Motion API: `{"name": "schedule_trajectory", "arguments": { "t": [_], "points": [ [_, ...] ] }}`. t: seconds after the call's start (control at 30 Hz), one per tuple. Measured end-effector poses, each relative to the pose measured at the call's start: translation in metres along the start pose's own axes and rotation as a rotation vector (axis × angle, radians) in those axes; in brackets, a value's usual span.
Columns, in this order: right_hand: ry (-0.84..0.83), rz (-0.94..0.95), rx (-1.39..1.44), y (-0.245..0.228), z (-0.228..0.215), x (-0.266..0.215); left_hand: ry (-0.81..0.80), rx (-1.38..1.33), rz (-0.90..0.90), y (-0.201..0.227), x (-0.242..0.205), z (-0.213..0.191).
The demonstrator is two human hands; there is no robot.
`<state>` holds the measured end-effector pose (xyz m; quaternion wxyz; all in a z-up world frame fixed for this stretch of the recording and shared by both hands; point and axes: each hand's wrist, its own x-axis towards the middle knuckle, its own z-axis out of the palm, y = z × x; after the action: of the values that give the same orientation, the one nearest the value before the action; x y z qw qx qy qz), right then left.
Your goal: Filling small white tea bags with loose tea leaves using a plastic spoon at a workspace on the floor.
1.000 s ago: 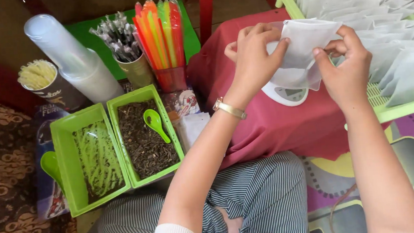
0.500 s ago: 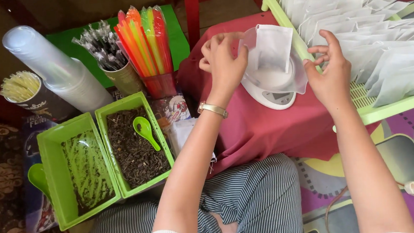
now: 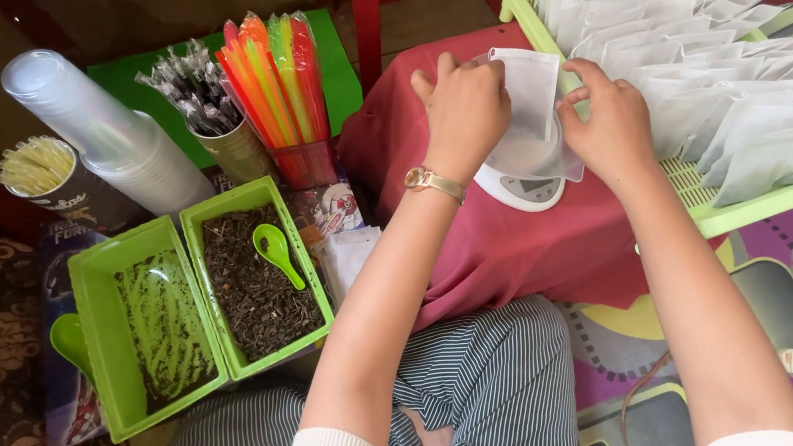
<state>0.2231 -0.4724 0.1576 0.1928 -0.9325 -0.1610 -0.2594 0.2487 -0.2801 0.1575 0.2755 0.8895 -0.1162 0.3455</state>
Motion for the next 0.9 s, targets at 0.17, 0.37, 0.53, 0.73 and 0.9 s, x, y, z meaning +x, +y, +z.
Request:
{"name": "schedule_trajectory", "arguments": {
  "t": [0.17, 0.37, 0.53, 0.73, 0.9],
  "points": [
    [-0.088, -0.028, -0.197, 0.005, 0.013, 0.017, -0.174, 0.108, -0.001, -0.004, 0.005, 0.041],
    [-0.122, 0.039, -0.119, 0.008, 0.020, 0.022, -0.280, 0.044, -0.062, -0.002, 0.001, 0.043],
    [-0.009, 0.048, 0.007, 0.006, 0.009, 0.019, -0.157, -0.077, -0.046, 0.006, 0.004, 0.021],
    [0.155, 0.032, 0.210, -0.005, -0.051, 0.001, 0.023, -0.235, -0.025, 0.055, 0.011, -0.015],
    [0.232, 0.075, 0.209, 0.016, -0.102, -0.029, -0.107, -0.460, 0.054, 0.107, 0.005, -0.040]
  ]
}}
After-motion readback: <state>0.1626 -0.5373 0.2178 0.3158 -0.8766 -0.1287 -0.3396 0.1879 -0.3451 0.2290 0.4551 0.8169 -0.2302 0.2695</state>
